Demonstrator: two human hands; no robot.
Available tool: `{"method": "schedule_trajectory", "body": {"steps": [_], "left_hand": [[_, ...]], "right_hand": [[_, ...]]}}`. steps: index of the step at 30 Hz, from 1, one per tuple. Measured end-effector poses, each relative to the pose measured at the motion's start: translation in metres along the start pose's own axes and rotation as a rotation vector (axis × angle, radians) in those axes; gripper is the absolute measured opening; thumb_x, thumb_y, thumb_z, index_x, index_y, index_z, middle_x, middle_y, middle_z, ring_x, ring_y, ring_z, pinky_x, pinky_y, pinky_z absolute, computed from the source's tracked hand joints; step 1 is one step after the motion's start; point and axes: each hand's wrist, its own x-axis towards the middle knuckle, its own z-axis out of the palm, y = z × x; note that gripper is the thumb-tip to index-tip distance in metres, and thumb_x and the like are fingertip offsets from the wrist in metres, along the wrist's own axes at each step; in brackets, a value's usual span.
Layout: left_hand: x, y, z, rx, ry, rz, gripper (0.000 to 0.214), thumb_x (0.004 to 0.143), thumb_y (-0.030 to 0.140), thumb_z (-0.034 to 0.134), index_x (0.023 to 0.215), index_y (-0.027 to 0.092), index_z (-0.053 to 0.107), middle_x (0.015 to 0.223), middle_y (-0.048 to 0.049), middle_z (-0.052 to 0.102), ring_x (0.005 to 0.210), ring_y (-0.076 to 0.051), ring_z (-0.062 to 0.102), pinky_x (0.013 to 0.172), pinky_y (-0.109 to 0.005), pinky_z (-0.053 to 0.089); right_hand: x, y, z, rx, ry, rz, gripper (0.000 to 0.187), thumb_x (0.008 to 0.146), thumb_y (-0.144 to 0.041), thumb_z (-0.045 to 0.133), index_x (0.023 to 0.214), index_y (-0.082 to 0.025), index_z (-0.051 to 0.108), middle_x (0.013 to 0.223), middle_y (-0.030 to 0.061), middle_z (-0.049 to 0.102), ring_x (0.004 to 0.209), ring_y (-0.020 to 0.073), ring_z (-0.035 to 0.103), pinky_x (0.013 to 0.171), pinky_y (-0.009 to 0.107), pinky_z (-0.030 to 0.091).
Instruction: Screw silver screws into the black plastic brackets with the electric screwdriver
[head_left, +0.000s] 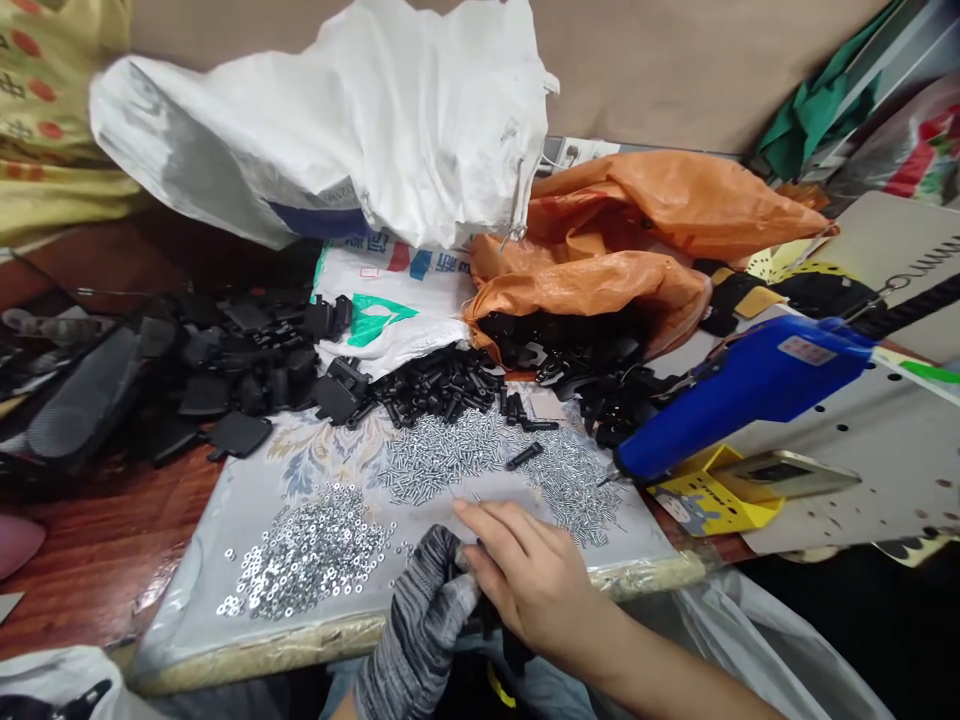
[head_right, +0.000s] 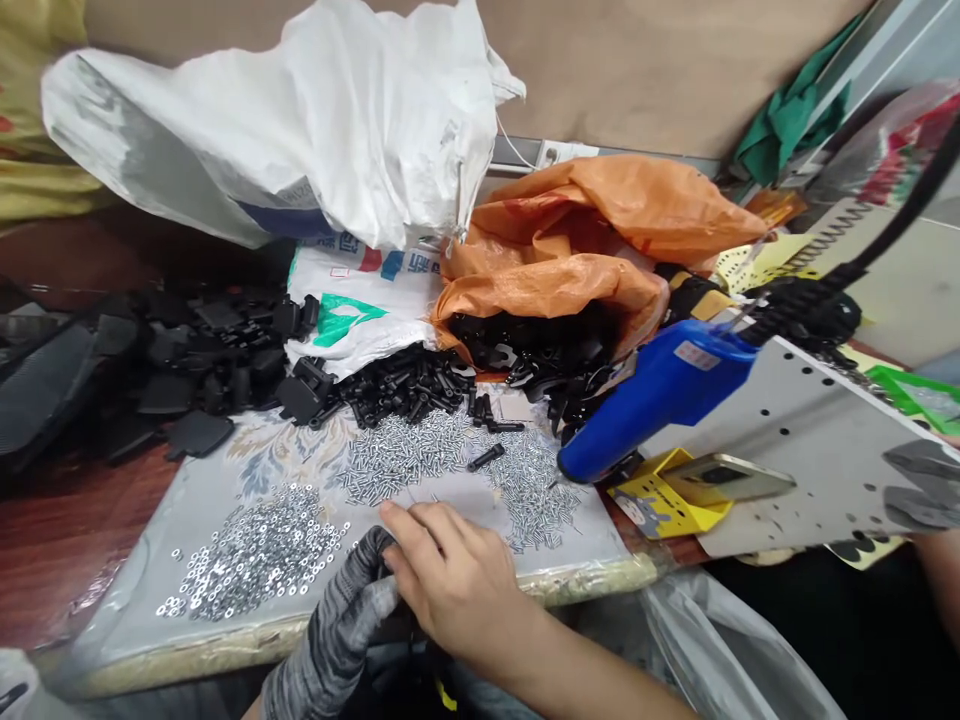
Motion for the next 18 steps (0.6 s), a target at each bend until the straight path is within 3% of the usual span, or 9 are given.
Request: {"method": "schedule_trajectory", "body": {"steps": [3,6,10,13,15,18], "left_hand": [[0.001,0.017,-0.006,-0.020,-0.092,0.002,0.032,0.072,0.048,0.072,0.096,0.028,0.072,0.108,-0.0061,0.073,0.116,-0.033,0.062,0.100,-0.045,0.052],[0.002,0.034,-0.019,-0.019,-0.169,-0.018,0.030,0.075,0.050,0.069,0.084,0.022,0.070,0.091,-0.0062,0.072,0.094,-0.028,0.067,0.089,-0.042,0.055],[0.000,0.043,-0.039,0.102,-0.105,0.007,0.027,0.085,0.047,0.062,0.093,0.021,0.064,0.093,-0.0039,0.068,0.091,-0.022,0.065,0.088,-0.035,0.052],[0.000,0.038,-0.046,0.231,-0.079,0.112,0.025,0.086,0.039,0.063,0.106,0.023,0.060,0.103,-0.0040,0.068,0.100,-0.022,0.064,0.093,-0.034,0.051],[0.001,0.032,-0.046,0.316,-0.009,0.179,0.027,0.087,0.034,0.063,0.111,0.023,0.058,0.110,-0.0054,0.068,0.105,-0.023,0.063,0.097,-0.036,0.050],[0.005,0.028,-0.037,0.395,0.102,0.222,0.027,0.085,0.032,0.064,0.110,0.021,0.058,0.112,-0.0075,0.069,0.107,-0.025,0.064,0.099,-0.041,0.050]], "right_hand": [[0.002,0.001,-0.007,0.291,-0.100,0.022,0.032,0.102,-0.027,0.043,0.132,-0.021,0.051,0.111,0.0094,0.068,0.099,0.0194,0.066,0.081,0.030,0.056],[0.003,0.016,-0.005,0.540,-0.160,0.124,0.034,0.103,-0.039,0.039,0.129,-0.022,0.054,0.112,0.0087,0.065,0.099,0.0178,0.065,0.084,0.030,0.055],[-0.006,0.056,0.030,0.330,-0.120,0.357,0.023,0.099,-0.030,0.049,0.116,-0.018,0.061,0.102,0.0094,0.068,0.093,0.0207,0.064,0.082,0.036,0.053],[-0.011,0.077,0.055,0.214,-0.205,0.326,0.014,0.090,-0.013,0.055,0.097,-0.016,0.067,0.092,0.0091,0.068,0.092,0.0228,0.061,0.083,0.039,0.051],[-0.008,0.076,0.056,0.233,-0.184,0.313,0.018,0.089,-0.009,0.053,0.094,-0.016,0.068,0.090,0.0081,0.068,0.092,0.0217,0.060,0.083,0.038,0.051],[0.008,0.055,0.038,0.348,-0.090,0.235,0.019,0.091,-0.013,0.052,0.098,-0.019,0.068,0.090,0.0058,0.066,0.093,0.0205,0.058,0.082,0.036,0.050]]}}
